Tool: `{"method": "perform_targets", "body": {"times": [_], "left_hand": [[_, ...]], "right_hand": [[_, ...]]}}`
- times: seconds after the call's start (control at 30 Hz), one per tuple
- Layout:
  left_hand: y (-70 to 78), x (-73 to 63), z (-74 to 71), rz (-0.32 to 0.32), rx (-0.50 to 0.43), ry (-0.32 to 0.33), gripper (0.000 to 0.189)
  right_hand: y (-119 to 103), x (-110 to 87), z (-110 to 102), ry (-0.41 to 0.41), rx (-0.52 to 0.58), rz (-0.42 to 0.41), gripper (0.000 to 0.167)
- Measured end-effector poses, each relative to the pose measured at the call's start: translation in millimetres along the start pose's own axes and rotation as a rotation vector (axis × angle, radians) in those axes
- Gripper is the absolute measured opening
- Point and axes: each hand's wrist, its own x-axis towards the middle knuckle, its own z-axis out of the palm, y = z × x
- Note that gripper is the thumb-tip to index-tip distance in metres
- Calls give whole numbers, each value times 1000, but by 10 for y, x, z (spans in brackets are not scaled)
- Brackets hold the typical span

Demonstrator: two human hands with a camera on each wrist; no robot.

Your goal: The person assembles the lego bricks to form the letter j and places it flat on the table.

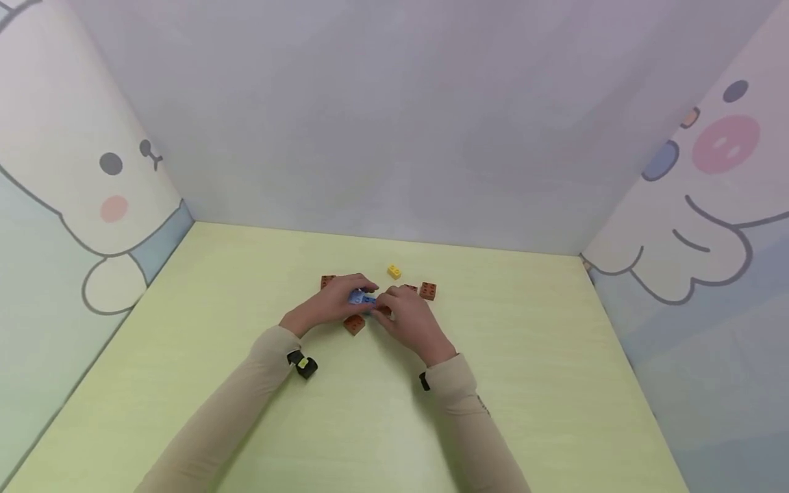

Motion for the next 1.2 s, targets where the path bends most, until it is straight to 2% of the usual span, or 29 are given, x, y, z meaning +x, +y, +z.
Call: {"method": "perform_targets", "body": {"times": [0.17,0.43,0.73,0.97,1.2], "left_hand": [[-10,40,34,29,-46,4,42],[13,83,51,36,-141,-4,42],[25,154,85,22,-144,-40,36],[33,161,96,18,-121,-30,33],[22,156,110,-8,-145,-35,33]], "right_hand": [[-172,-57,56,-8,-27,-28,15],[-356,-96,126,-35,-49,-65,15],[-375,-93,151,-65,-99,-99,12],[-356,-82,168,-58,-83,-103,11],[-372,-55,188,-57,-90,-129,14]]}}
